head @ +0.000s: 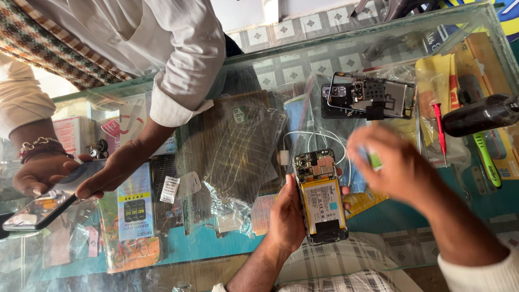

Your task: The person pries open a smartphone, removes its back cover and battery, then applies liquid from a bottle onto the phone frame and scrapes the surface with a metal tool. They work over a glass display counter with screwdrivers and tweezers nearby while another person holds a phone at the side.

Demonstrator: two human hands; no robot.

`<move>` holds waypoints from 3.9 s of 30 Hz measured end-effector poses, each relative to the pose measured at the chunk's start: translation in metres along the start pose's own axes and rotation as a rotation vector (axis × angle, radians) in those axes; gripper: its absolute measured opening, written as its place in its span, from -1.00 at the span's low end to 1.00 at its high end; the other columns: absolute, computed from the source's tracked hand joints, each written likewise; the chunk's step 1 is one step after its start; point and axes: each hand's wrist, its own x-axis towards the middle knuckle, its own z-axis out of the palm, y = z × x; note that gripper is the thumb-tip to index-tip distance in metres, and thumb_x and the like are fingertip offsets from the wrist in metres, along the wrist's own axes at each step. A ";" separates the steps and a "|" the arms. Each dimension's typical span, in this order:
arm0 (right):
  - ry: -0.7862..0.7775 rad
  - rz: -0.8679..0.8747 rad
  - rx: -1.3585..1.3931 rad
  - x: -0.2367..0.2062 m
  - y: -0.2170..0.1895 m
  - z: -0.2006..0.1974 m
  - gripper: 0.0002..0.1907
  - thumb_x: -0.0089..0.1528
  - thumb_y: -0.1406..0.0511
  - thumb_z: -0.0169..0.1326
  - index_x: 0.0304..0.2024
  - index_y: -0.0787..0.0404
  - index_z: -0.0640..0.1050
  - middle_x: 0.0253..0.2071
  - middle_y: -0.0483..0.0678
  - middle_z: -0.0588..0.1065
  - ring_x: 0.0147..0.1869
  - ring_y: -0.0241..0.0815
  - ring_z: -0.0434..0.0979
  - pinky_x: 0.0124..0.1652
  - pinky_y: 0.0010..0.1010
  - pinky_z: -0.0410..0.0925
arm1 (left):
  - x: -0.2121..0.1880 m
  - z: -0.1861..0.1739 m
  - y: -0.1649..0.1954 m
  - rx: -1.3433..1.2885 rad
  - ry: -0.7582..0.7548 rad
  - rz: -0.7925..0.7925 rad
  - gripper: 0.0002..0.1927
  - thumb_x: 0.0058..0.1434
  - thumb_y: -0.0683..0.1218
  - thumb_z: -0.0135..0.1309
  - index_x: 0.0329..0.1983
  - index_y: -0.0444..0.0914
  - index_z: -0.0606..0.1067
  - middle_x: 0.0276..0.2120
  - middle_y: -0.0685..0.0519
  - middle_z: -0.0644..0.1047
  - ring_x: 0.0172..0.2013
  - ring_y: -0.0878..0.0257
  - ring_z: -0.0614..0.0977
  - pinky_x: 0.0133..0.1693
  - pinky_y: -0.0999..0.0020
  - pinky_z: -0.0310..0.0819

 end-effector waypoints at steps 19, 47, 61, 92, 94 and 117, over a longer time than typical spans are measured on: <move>-0.218 0.383 0.196 -0.009 -0.034 0.020 -0.84 0.10 0.37 0.26 -0.32 0.28 0.53 -0.55 -0.07 0.47 -0.50 -0.23 0.48 -0.47 -0.37 0.38 | -0.001 -0.011 -0.006 0.089 0.039 0.030 -0.33 0.55 0.27 -0.45 0.43 -0.29 0.27 0.17 -0.12 0.49 0.11 0.07 0.59 0.19 0.04 0.50; 0.018 0.502 0.194 -0.049 -0.055 0.051 -0.88 0.21 0.36 0.22 -0.28 0.30 0.56 -0.46 -0.12 0.57 -0.54 -0.42 0.51 -0.55 -0.52 0.33 | -0.002 0.006 0.011 0.029 0.043 0.142 -0.30 0.52 0.24 -0.42 0.46 -0.35 0.22 0.30 -0.19 0.42 0.26 -0.04 0.50 0.27 -0.05 0.44; 0.040 0.515 0.473 -0.060 -0.025 0.042 -0.85 0.18 0.34 0.27 -0.29 0.30 0.59 -0.47 -0.12 0.55 -0.51 -0.46 0.51 -0.58 -0.61 0.36 | 0.002 0.009 0.002 0.327 0.199 0.200 -0.46 0.30 -0.29 0.10 0.27 -0.27 0.16 0.10 -0.21 0.51 0.11 0.01 0.63 0.13 0.02 0.61; 0.584 0.554 0.891 -0.091 0.016 -0.016 -0.91 0.53 0.33 -0.02 0.04 0.21 0.40 -0.35 0.05 0.42 -0.42 -0.28 0.39 -0.46 -0.44 0.30 | -0.001 0.009 -0.004 0.741 0.172 0.443 -0.21 0.18 -0.33 0.30 0.28 -0.26 0.02 0.13 -0.08 0.42 0.03 0.26 0.67 0.06 0.34 0.73; 0.571 0.498 0.962 -0.090 0.008 -0.011 -0.85 0.50 0.32 -0.04 0.11 0.17 0.36 -0.31 0.07 0.44 -0.38 -0.19 0.46 -0.49 -0.39 0.35 | -0.001 0.009 -0.005 0.743 0.170 0.452 -0.20 0.17 -0.34 0.30 0.28 -0.26 0.02 0.12 -0.09 0.42 0.02 0.26 0.67 0.05 0.33 0.72; 0.115 0.162 0.065 -0.033 -0.045 0.004 -0.89 0.21 0.36 0.22 -0.21 0.21 0.57 -0.28 -0.10 0.58 -0.35 -0.25 0.60 -0.38 -0.46 0.44 | -0.007 0.003 -0.001 0.461 -0.112 0.226 -0.23 0.37 -0.42 -0.11 0.53 -0.20 -0.11 0.38 -0.18 0.34 0.35 0.03 0.48 0.34 0.08 0.46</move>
